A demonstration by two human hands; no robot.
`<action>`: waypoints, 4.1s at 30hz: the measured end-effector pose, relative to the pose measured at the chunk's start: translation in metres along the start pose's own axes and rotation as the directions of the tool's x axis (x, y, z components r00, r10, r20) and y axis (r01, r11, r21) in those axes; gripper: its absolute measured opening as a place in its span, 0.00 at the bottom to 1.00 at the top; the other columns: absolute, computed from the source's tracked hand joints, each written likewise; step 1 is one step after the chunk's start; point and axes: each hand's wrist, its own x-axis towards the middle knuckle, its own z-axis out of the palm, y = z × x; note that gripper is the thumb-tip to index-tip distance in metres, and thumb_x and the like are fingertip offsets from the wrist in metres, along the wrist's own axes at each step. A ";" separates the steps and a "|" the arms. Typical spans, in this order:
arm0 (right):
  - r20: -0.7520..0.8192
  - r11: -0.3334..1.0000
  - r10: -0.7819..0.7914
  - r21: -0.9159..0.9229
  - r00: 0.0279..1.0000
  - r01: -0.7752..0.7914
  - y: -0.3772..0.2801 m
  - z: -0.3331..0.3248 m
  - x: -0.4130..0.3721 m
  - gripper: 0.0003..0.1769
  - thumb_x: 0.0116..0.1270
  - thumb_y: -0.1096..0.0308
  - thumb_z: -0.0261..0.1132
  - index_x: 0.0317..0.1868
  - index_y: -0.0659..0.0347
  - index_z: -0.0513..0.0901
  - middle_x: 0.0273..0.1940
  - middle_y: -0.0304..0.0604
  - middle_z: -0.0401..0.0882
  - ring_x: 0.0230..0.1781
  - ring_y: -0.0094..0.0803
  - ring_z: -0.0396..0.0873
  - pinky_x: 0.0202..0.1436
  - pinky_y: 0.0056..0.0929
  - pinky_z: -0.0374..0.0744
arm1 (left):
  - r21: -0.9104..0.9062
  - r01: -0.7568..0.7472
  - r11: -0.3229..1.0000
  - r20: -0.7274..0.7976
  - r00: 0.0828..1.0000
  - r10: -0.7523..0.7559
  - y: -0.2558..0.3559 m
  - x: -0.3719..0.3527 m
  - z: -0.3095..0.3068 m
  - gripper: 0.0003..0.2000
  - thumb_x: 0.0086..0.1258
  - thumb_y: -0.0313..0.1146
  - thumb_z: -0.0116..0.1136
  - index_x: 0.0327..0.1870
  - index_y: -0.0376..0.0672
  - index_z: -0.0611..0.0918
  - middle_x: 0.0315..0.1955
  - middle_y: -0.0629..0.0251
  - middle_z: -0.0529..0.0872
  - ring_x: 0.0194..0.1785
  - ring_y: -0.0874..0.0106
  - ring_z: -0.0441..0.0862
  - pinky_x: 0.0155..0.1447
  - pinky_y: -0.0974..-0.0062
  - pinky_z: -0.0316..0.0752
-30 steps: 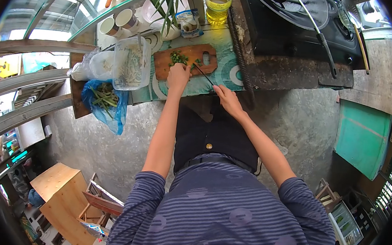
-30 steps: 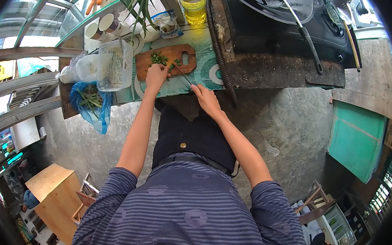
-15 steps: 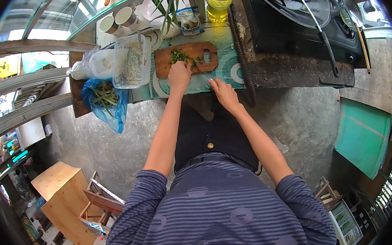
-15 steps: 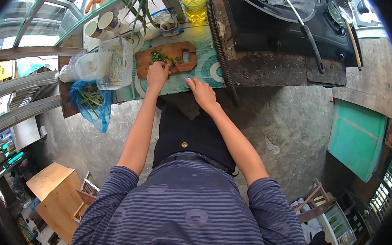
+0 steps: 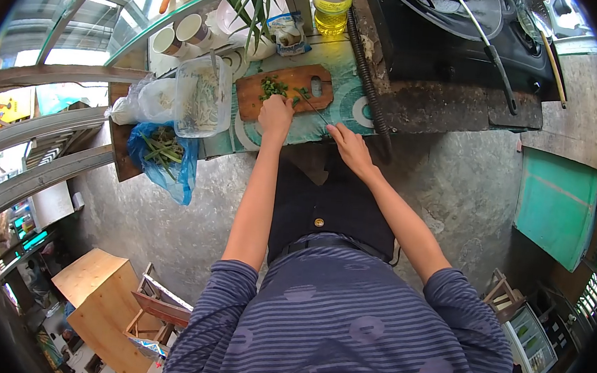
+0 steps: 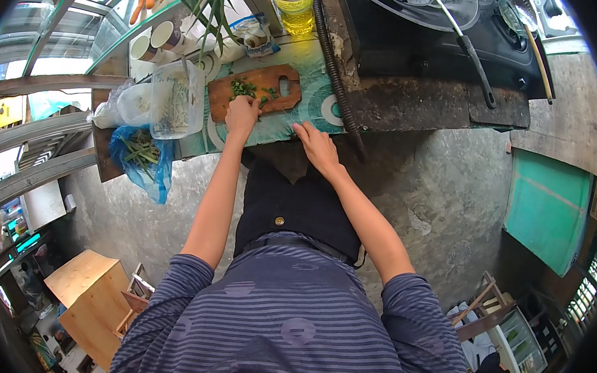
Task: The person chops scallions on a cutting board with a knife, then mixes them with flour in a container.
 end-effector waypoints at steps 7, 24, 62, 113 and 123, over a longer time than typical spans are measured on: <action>0.034 1.000 0.002 0.016 0.999 -0.003 -0.002 0.002 -0.002 0.28 0.75 0.42 0.47 0.36 0.62 0.73 0.34 0.57 0.79 0.41 0.62 0.75 0.42 0.52 0.71 | -0.052 -0.008 0.999 -0.019 1.000 0.007 0.004 -0.003 -0.002 0.12 0.68 0.39 0.60 0.36 0.38 0.87 0.26 0.58 0.88 0.39 0.56 0.86 0.44 0.60 0.79; 0.068 0.997 0.020 0.070 0.997 -0.025 0.002 0.003 -0.003 0.30 0.75 0.41 0.46 0.38 0.63 0.75 0.36 0.57 0.79 0.44 0.60 0.75 0.44 0.51 0.71 | 0.018 -0.004 1.000 -0.046 0.999 0.004 -0.002 -0.002 0.006 0.14 0.68 0.41 0.58 0.43 0.41 0.87 0.26 0.65 0.89 0.40 0.60 0.87 0.48 0.62 0.78; 0.137 0.991 0.064 0.110 0.988 -0.080 0.007 0.002 -0.006 0.33 0.75 0.39 0.44 0.38 0.64 0.78 0.35 0.57 0.80 0.42 0.60 0.76 0.45 0.49 0.72 | -0.264 -0.018 0.964 -0.165 0.986 -0.027 0.000 -0.022 0.014 0.13 0.70 0.42 0.58 0.40 0.39 0.82 0.33 0.55 0.88 0.40 0.56 0.86 0.45 0.63 0.77; 0.071 0.997 0.074 -0.005 0.995 -0.074 0.005 -0.002 -0.003 0.33 0.75 0.38 0.44 0.33 0.63 0.74 0.33 0.57 0.79 0.41 0.62 0.76 0.42 0.50 0.72 | -0.210 -0.025 0.977 -0.278 0.960 -0.035 -0.002 -0.043 0.030 0.10 0.66 0.44 0.62 0.38 0.49 0.86 0.34 0.71 0.86 0.39 0.64 0.83 0.39 0.64 0.76; 0.010 0.981 0.029 -0.191 1.000 -0.027 -0.008 -0.020 -0.005 0.29 0.75 0.42 0.47 0.35 0.60 0.76 0.31 0.54 0.80 0.39 0.57 0.77 0.40 0.47 0.73 | -0.131 -0.065 0.989 -0.350 0.937 0.015 -0.002 -0.040 0.036 0.09 0.65 0.42 0.63 0.39 0.49 0.86 0.36 0.70 0.87 0.41 0.62 0.84 0.41 0.62 0.77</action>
